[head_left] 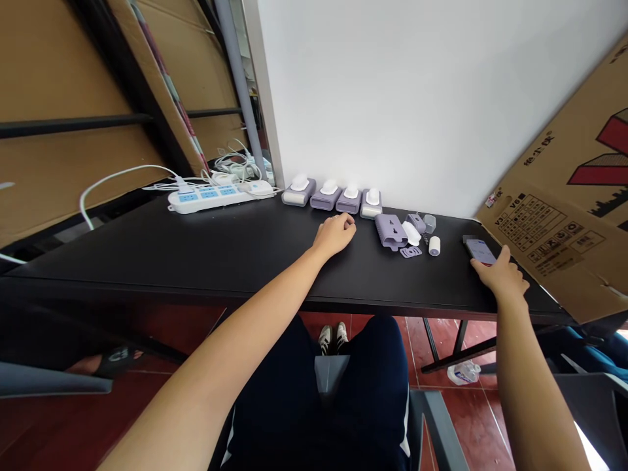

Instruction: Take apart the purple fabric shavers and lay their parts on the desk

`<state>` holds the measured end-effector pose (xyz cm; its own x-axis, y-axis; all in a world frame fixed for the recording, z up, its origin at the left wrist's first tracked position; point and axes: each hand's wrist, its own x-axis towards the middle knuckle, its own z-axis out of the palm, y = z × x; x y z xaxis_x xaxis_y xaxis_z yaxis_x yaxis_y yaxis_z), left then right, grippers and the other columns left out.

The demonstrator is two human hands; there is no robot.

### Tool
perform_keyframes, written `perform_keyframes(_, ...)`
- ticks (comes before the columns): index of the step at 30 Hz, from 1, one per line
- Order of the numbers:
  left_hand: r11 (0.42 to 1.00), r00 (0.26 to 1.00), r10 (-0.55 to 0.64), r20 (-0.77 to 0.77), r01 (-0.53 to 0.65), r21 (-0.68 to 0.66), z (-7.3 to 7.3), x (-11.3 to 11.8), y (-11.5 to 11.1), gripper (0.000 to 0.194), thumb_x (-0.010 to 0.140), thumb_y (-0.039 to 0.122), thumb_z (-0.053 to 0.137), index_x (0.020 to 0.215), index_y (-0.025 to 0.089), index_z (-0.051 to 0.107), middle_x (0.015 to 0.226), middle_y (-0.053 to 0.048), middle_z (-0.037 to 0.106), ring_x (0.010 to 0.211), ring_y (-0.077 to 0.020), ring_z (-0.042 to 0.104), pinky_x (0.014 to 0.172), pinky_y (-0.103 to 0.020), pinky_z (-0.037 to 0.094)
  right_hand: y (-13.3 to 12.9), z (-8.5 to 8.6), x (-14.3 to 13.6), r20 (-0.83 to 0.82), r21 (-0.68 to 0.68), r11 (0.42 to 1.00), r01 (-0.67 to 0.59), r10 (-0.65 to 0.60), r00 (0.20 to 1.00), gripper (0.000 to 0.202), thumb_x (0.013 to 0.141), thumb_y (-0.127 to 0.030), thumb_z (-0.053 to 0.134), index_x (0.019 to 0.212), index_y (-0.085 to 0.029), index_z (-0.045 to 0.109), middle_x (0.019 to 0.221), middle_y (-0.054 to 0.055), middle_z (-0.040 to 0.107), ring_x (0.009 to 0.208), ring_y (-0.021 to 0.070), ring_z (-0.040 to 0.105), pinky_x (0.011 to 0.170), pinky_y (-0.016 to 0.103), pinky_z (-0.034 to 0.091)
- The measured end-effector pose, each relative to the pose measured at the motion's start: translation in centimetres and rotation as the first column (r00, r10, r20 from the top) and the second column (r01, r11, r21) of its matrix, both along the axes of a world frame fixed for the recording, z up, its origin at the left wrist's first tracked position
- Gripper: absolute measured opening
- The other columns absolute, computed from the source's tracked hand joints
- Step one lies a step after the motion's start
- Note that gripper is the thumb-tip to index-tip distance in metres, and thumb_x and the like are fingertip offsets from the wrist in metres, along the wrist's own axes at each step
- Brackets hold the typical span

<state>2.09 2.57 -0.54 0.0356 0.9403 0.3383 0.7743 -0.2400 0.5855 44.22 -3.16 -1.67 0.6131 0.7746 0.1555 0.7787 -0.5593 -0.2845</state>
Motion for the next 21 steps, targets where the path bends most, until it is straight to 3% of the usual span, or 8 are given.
perform_keyframes(4,0.990,0.984,-0.139,-0.111,0.141,0.007,-0.3,1.1,-0.6,0.040,0.101,0.038,0.058,0.137,0.023,0.067,0.130,-0.009,0.073,0.125,-0.0311,0.064,0.110,-0.045,0.045,0.1,-0.3,2.0,-0.011,0.071,0.997,0.038,-0.037,0.999,0.097,0.098,-0.062,0.062,0.174,-0.012,0.027,0.150,0.034,0.048,0.138,0.0543,0.051,0.114,0.068,0.039)
perform_keyframes(8,0.964,0.942,-0.262,-0.210,0.266,-0.007,-0.4,3.3,-1.5,0.069,0.102,0.045,0.056,0.166,0.022,0.043,0.162,-0.016,0.052,0.147,-0.0367,0.051,0.121,-0.048,0.039,-1.1,-0.7,2.4,0.003,0.059,0.997,0.044,-0.044,0.999,0.096,0.099,-0.062,0.062,0.174,-0.013,0.025,0.152,0.034,0.047,0.140,0.0531,0.049,0.116,0.066,0.040)
perform_keyframes(11,0.952,0.903,-0.305,-0.302,0.298,-0.070,-0.3,4.9,-1.9,0.075,0.102,0.051,0.055,0.170,0.024,0.037,0.171,-0.019,0.038,0.156,-0.0383,0.042,0.125,-0.050,0.035,-2.0,-0.9,2.4,0.015,0.044,0.999,0.020,-0.021,1.000,0.096,0.101,-0.062,0.062,0.175,-0.014,0.023,0.153,0.032,0.047,0.139,0.0520,0.051,0.115,0.065,0.041)
perform_keyframes(15,0.948,0.870,-0.314,-0.381,0.307,-0.079,-0.3,6.6,-2.0,0.075,0.105,0.051,0.050,0.171,0.021,0.035,0.169,-0.021,0.042,0.156,-0.0376,0.041,0.127,-0.049,0.032,-2.4,-0.8,1.7,0.091,0.097,0.995,0.000,-0.009,0.996,0.091,0.104,-0.061,0.062,0.174,-0.013,0.028,0.153,0.031,0.047,0.142,0.0496,0.048,0.116,0.063,0.040)
perform_keyframes(19,0.948,0.862,-0.311,-0.400,0.311,-0.067,-0.6,8.3,-1.4,0.073,0.106,0.052,0.046,0.171,0.022,0.035,0.165,-0.020,0.047,0.153,-0.0394,0.044,0.124,-0.052,0.034,-1.7,-0.6,-1.1,0.177,0.199,0.967,-0.161,0.126,0.976,0.068,0.111,-0.059,0.049,0.165,-0.017,0.048,0.139,0.026,0.057,0.129,0.0460,0.057,0.106,0.058,0.048)
perform_keyframes(21,0.946,0.861,-0.318,-0.398,0.319,-0.066,-0.7,9.2,-1.1,0.073,0.106,0.054,0.046,0.171,0.023,0.034,0.165,-0.021,0.047,0.151,-0.0404,0.046,0.123,-0.053,0.035,-1.1,-0.6,-3.2,0.164,0.199,0.925,-0.323,0.293,0.942,0.059,0.113,-0.056,0.048,0.158,-0.020,0.056,0.137,0.021,0.060,0.129,0.0403,0.058,0.110,0.052,0.048)
